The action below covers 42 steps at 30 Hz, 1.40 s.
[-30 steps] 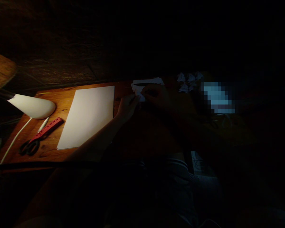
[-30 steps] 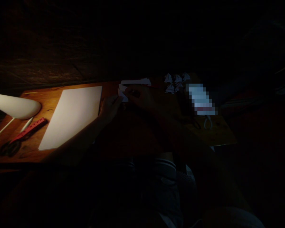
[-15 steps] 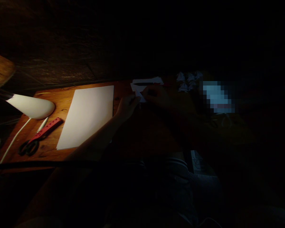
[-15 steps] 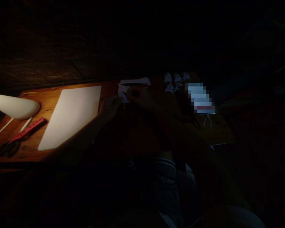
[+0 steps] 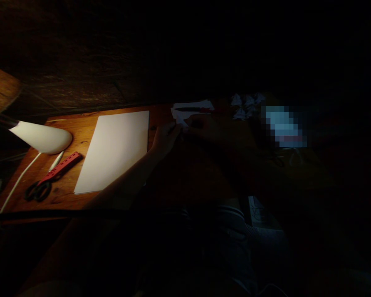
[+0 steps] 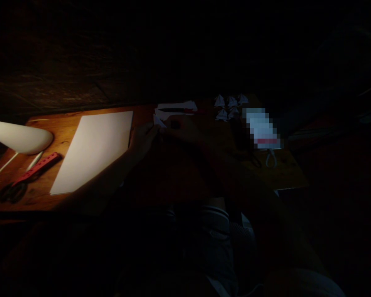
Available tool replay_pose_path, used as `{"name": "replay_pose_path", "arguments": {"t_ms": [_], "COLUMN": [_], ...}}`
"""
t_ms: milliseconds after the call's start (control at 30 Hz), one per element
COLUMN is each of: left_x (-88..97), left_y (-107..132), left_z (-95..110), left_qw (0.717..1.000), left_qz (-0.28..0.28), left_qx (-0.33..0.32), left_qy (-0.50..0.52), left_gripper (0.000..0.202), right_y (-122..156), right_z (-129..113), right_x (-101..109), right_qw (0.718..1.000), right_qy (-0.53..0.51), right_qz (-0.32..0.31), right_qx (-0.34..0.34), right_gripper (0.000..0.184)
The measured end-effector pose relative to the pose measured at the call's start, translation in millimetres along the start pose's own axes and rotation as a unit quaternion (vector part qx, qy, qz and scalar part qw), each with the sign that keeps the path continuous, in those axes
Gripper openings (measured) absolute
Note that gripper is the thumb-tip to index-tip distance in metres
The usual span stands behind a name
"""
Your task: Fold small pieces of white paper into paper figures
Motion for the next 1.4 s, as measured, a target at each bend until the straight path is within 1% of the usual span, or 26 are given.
{"name": "replay_pose_path", "arguments": {"t_ms": [133, 233, 333, 433, 567, 700, 833, 1000, 1167, 1300, 1400], "left_x": [0.2, 1.9, 3.1, 3.9, 4.6, 5.3, 7.6, 10.0, 11.3, 10.9, 10.9], "left_y": [0.8, 1.2, 0.5, -0.5, -1.0, -0.4, -0.2, -1.7, -3.2, -5.2, -5.1], "left_z": [1.9, 1.6, -0.4, -2.7, -5.8, -9.4, -10.9, -8.4, -8.0, -8.8, -7.8], "left_qw": [1.0, 1.0, 1.0, 1.0, 0.999, 0.999, 0.999, 0.998, 0.996, 0.997, 0.998], "left_qz": [0.002, 0.012, 0.017, 0.022, 0.03, 0.028, 0.038, 0.055, 0.078, 0.065, 0.055], "left_qx": [-0.005, -0.009, -0.006, -0.005, -0.012, -0.022, -0.034, -0.029, -0.009, -0.005, -0.004], "left_qy": [-0.007, -0.012, -0.01, -0.009, -0.009, -0.001, -0.001, 0.01, 0.034, 0.046, 0.037], "left_gripper": [0.03, 0.03, 0.03, 0.033, 0.037, 0.036, 0.034, 0.029, 0.022, 0.014, 0.014], "right_y": [-0.7, -1.8, -2.3, -1.9, -0.3, 1.3, 1.2, -0.5, 0.6, 1.3, 0.3], "right_z": [3.5, 6.6, 7.5, 5.3, -1.4, -5.7, -3.0, 3.0, 0.7, -0.7, -2.7], "right_x": [1.7, 4.2, 5.1, 4.1, 1.7, -0.8, -3.5, -5.9, -4.6, -3.5, -4.6], "right_qw": [1.0, 1.0, 0.999, 0.999, 1.0, 0.999, 0.999, 0.998, 0.997, 0.998, 0.998], "right_qy": [0.009, 0.026, 0.037, 0.031, 0.015, -0.01, -0.029, -0.047, -0.059, -0.035, -0.004], "right_qz": [-0.006, 0.006, 0.011, 0.006, 0.0, -0.012, -0.019, -0.03, -0.04, -0.049, -0.06], "right_qx": [-0.004, -0.006, -0.012, -0.02, -0.024, -0.032, -0.038, -0.03, -0.012, -0.019, -0.004], "right_gripper": [0.043, 0.033, 0.028, 0.028, 0.034, 0.036, 0.038, 0.032, 0.023, 0.017, 0.019]}}
Point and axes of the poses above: each hand's wrist, its own y-axis away from the middle knuckle, its own x-axis out of the back of the hand, z = x × y, the point moved 4 cm from there along -y, towards the middle knuckle, and after that the axes turned 14 degrees about -z, right-handed, at the moved point
